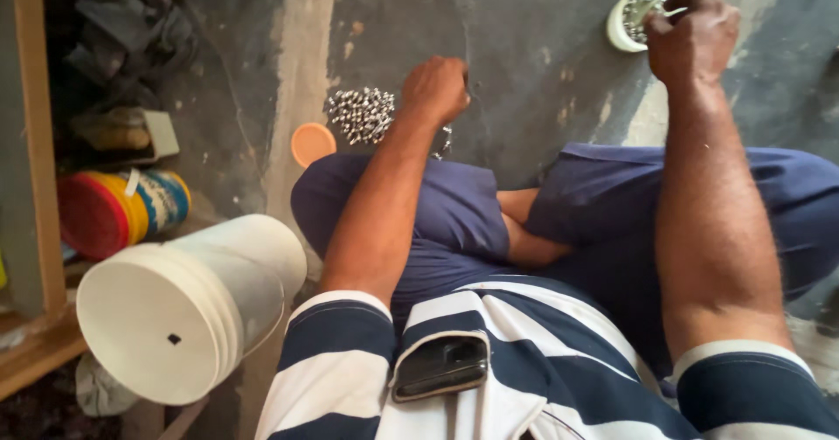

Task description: The person sits on the floor and repeatedly picks up small metal components from a pile, assembles them by hand, and places the finished units into a white bowl. The process is repetitive and involves handling small parts one at a time.

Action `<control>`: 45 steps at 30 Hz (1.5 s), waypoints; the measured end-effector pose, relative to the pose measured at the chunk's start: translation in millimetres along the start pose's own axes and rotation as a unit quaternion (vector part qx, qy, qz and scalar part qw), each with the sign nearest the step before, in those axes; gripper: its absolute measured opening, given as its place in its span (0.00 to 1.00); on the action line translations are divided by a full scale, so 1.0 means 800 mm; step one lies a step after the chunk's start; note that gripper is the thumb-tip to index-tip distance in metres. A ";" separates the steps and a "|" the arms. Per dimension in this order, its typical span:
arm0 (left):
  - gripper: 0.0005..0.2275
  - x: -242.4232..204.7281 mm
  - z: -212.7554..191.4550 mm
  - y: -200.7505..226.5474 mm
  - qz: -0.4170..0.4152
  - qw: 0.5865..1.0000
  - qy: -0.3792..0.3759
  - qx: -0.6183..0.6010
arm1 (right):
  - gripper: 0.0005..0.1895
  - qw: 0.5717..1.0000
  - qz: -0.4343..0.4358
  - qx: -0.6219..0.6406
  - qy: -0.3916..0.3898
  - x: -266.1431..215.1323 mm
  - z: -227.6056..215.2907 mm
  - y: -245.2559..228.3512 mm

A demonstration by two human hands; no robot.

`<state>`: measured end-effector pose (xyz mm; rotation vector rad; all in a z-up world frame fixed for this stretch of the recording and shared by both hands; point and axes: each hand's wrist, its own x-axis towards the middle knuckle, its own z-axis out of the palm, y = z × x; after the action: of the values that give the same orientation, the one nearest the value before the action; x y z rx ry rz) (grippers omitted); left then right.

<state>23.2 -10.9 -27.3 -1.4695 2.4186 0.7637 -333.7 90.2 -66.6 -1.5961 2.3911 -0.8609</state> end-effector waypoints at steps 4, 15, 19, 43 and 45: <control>0.10 -0.001 0.031 -0.014 -0.041 0.995 -0.056 0.076 | 0.09 0.999 0.001 0.053 -0.008 -0.006 -0.011 -0.026; 0.12 0.036 0.125 -0.042 -0.060 0.989 -0.101 0.094 | 0.11 1.000 -0.001 0.013 -0.017 -0.022 -0.011 -0.088; 0.19 0.028 0.071 -0.005 -0.043 0.974 -0.188 0.116 | 0.16 0.987 0.056 0.030 -0.145 -0.026 -0.026 -0.123; 0.07 -0.053 -0.047 0.117 0.166 0.879 0.134 -0.426 | 0.12 0.812 0.195 0.472 -0.281 -0.039 -0.047 -0.172; 0.11 -0.050 -0.048 0.117 0.149 0.908 0.146 -0.364 | 0.13 0.841 0.178 0.427 -0.281 -0.040 -0.051 -0.173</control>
<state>-35.9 33.6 51.9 -1.5243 2.7738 1.7892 -225.9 96.3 34.0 -0.8359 1.4640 -0.9863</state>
